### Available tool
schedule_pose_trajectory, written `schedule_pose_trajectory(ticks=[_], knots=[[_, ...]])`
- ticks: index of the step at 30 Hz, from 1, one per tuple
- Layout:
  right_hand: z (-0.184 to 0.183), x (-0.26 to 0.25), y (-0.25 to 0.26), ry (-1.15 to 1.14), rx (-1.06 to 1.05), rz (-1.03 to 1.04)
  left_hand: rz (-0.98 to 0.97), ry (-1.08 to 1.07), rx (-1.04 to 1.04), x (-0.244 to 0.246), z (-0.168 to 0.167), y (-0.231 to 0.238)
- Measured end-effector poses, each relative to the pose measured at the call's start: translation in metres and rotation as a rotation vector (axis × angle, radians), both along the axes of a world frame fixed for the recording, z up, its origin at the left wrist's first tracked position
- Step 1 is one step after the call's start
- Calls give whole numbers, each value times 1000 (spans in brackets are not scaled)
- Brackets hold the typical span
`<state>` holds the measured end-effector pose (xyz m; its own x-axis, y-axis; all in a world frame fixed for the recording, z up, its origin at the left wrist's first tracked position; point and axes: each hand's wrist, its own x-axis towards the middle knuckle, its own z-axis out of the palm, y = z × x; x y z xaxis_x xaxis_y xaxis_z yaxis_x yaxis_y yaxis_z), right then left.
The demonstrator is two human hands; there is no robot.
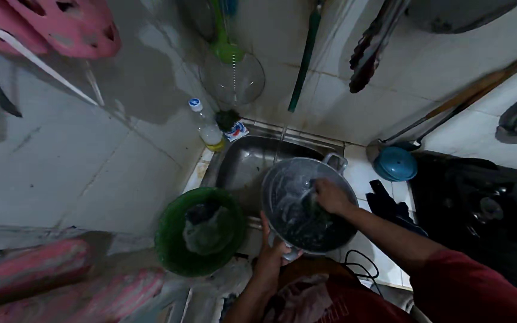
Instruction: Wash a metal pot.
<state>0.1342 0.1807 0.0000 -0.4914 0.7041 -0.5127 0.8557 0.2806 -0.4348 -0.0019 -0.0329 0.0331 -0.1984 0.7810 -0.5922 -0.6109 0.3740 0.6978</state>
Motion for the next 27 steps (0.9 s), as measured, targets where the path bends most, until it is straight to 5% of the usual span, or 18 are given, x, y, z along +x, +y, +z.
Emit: schedule_pose_trajectory(ticks=[5, 9, 12, 15, 18, 21, 22, 24, 26, 27], knots=[[-27, -7, -16, 4, 247, 173, 42, -4, 21, 4, 7, 2], [-37, -55, -6, 163, 363, -287, -89, 20, 78, 13, 4, 2], [-21, -71, -69, 534, 22, -250, -114, 46, 68, 11, 6, 11], [-2, -3, -80, 429, -274, 219, -79, 120, 63, -4, 3, 8], [-21, 51, -14, 4, 256, 458, -83, 85, 77, -4, 7, 4], [-60, 7, 13, 231, 702, 143, -140, -4, 101, 4, 14, 6], [-64, -22, -2, 380, 666, 44, -150, -10, 124, 7, 14, 7], [-41, -51, -57, 617, 199, -25, -123, 55, 123, 10, 12, 11], [-12, -26, -83, 589, -237, 128, -90, 151, 78, 5, 9, 12], [-8, -3, -75, 462, -278, 232, -87, 171, 77, 2, 6, 10]])
